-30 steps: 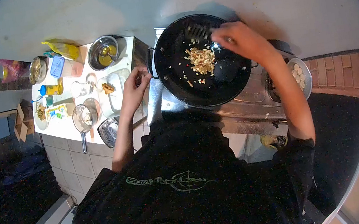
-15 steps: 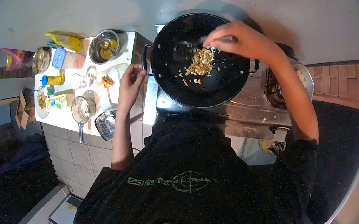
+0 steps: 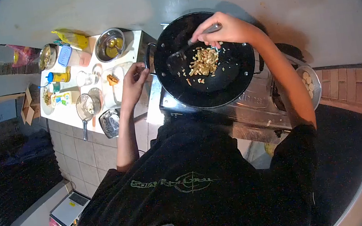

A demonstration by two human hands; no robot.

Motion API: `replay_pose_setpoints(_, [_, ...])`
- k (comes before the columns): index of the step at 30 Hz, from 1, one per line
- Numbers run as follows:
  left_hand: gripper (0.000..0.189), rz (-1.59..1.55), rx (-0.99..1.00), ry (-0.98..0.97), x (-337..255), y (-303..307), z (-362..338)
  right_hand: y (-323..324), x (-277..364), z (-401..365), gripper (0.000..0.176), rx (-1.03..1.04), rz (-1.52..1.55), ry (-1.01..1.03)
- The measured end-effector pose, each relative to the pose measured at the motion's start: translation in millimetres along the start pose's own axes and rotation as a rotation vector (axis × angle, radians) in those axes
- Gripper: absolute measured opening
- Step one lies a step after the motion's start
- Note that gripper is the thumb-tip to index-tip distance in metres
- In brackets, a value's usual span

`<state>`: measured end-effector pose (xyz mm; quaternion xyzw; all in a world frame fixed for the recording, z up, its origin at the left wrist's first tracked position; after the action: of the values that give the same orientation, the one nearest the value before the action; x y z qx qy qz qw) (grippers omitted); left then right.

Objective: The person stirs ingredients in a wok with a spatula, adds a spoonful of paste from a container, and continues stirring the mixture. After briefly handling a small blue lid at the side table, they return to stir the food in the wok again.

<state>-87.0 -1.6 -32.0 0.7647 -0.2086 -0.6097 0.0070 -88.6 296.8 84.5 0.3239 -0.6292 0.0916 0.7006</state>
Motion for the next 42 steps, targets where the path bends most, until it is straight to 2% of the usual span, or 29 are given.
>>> replay_pose_setpoints(1, [0.022,-0.002,0.002,-0.001,-2,0,0,-2,-2,-1,0.021,0.054,-0.016,-0.056])
replay_pose_setpoints(3, [0.021,-0.005,0.008,0.002,-6,0,-2,7,-2,-2,0.020,-0.002,-0.016,-0.107])
replay_pose_setpoints(6, [0.021,0.059,0.016,-0.015,-7,0,0,25,9,6,0.022,-0.116,0.018,0.084])
replay_pose_setpoints(9, [0.021,0.040,0.018,0.008,4,0,3,23,3,15,0.023,-0.143,-0.014,0.083])
replay_pose_setpoints(13, [0.021,-0.007,0.019,0.010,3,0,3,-3,-1,6,0.022,0.073,-0.056,-0.035])
replay_pose_setpoints(15, [0.020,-0.038,0.013,0.007,4,1,2,3,6,-5,0.021,0.032,-0.064,-0.075])
replay_pose_setpoints(18, [0.020,-0.027,0.019,-0.022,4,0,2,33,18,-25,0.022,-0.285,-0.079,-0.026])
replay_pose_setpoints(19, [0.020,-0.027,0.021,-0.030,4,0,2,36,22,-30,0.022,-0.290,-0.082,-0.028])
replay_pose_setpoints(21, [0.019,-0.028,0.023,-0.040,2,1,1,54,27,-45,0.023,-0.468,-0.209,-0.099])
replay_pose_setpoints(23, [0.019,-0.048,0.029,-0.040,-1,1,0,58,28,-50,0.024,-0.494,-0.215,-0.108])
replay_pose_setpoints(25, [0.019,-0.028,0.035,-0.028,-4,1,0,58,25,-54,0.025,-0.542,-0.436,-0.281])
replay_pose_setpoints(27, [0.019,-0.010,0.042,-0.017,-4,1,0,28,5,-54,0.024,-0.510,-0.365,-0.186])
replay_pose_setpoints(29, [0.019,0.025,0.042,-0.008,0,0,3,-1,8,-47,0.022,-0.375,-0.261,-0.259])
replay_pose_setpoints(32, [0.019,0.006,0.060,0.001,-7,2,-2,0,38,-56,0.022,-0.471,-0.223,-0.248])
replay_pose_setpoints(34, [0.018,-0.003,0.064,0.002,-5,3,-1,15,58,-67,0.023,-0.618,-0.396,-0.220])
replay_pose_setpoints(35, [0.018,-0.016,0.064,-0.001,-4,2,0,18,53,-69,0.023,-0.627,-0.398,-0.226])
replay_pose_setpoints(37, [0.018,-0.010,0.066,-0.037,-1,-1,4,24,59,-66,0.023,-0.630,-0.904,-0.049])
replay_pose_setpoints(38, [0.018,-0.002,0.056,-0.067,0,1,5,18,52,-66,0.023,-0.635,-0.905,-0.051])
replay_pose_setpoints(40, [0.018,0.023,0.059,-0.071,-1,3,4,2,17,-65,0.024,-0.559,-0.374,-0.312])
replay_pose_setpoints(42, [0.018,0.079,0.043,-0.054,-3,3,3,0,24,-66,0.024,-0.576,-0.338,-0.339])
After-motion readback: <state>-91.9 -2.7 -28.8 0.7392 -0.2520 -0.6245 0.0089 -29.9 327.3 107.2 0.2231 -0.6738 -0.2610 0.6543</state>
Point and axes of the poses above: each hand's wrist, its own z-axis towards the middle knuckle, its own y-axis out of the back of the hand, x = y × z, the point moved 7 cm from there along z, towards the middle knuckle, and after that the axes turned 11 degrees about y, right-handed, at the moved point
